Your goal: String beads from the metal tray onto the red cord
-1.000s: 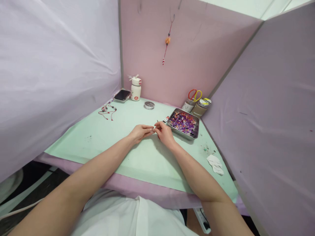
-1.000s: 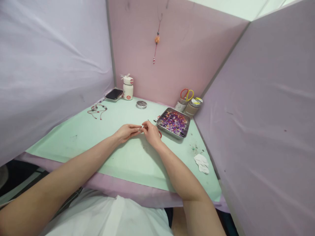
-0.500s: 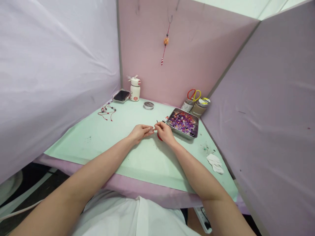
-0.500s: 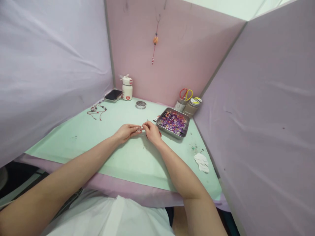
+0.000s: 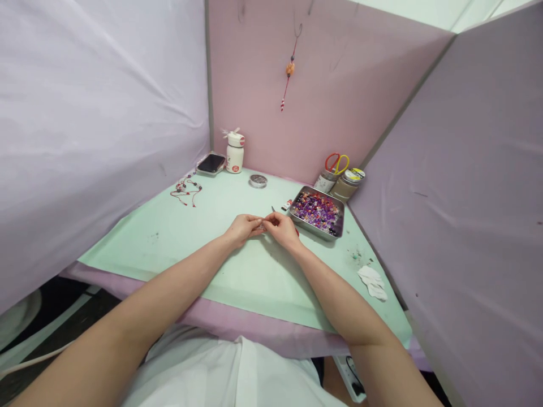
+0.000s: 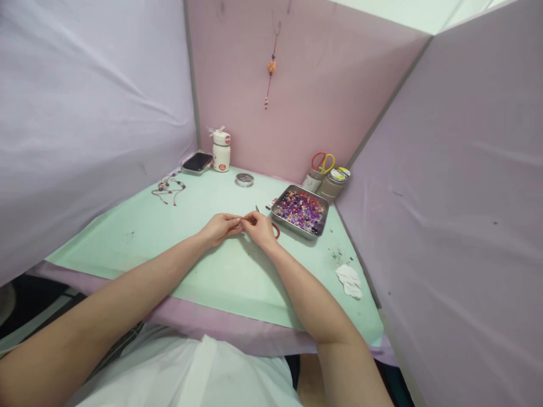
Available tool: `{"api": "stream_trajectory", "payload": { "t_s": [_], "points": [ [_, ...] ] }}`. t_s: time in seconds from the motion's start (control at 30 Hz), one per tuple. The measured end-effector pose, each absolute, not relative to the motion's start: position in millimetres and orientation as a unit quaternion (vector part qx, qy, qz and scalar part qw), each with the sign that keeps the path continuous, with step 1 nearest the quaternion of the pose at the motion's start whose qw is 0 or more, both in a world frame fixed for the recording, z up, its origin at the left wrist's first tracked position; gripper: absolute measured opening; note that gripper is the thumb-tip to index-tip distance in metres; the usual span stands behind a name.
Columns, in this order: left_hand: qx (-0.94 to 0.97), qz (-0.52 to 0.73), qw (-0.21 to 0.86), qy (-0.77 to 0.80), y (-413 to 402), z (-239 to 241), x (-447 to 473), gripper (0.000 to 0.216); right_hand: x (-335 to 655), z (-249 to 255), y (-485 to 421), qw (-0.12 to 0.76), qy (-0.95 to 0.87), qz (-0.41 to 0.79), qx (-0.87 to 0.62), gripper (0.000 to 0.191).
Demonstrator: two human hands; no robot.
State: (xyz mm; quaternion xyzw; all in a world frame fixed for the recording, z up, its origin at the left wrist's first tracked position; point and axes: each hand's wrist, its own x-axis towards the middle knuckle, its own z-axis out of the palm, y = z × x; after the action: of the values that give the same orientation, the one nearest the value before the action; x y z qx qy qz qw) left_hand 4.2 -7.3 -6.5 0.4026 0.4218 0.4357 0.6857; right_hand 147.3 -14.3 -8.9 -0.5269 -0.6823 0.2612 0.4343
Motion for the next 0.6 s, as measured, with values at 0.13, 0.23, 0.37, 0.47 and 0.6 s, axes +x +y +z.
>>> {"api": "stream_trajectory", "payload": {
  "t_s": [0.13, 0.23, 0.37, 0.47, 0.6],
  "points": [
    [0.4, 0.43, 0.682, 0.436, -6.7, -7.5, 4.1, 0.009, 144.0, -7.0, -17.5, 0.429, -0.68, 0.259, -0.534, 0.009],
    [0.396, 0.427, 0.685, 0.437, -6.5, -7.7, 3.7, 0.007, 143.4, -5.7, -19.1, 0.419, -0.684, 0.256, -0.54, 0.009],
    [0.387, 0.423, 0.686, 0.447, -8.0, -4.9, 3.6, 0.008, 144.8, -5.2, -19.2, 0.411, -0.678, 0.258, -0.553, 0.01],
    [0.381, 0.424, 0.684, 0.456, -9.3, -1.8, 3.4, 0.009, 146.0, -5.7, -17.9, 0.411, -0.667, 0.262, -0.563, 0.01],
    [0.379, 0.422, 0.68, 0.465, -9.5, 1.2, 2.2, 0.009, 146.9, -5.7, -16.5, 0.412, -0.644, 0.3, -0.571, 0.011]
  ]
}}
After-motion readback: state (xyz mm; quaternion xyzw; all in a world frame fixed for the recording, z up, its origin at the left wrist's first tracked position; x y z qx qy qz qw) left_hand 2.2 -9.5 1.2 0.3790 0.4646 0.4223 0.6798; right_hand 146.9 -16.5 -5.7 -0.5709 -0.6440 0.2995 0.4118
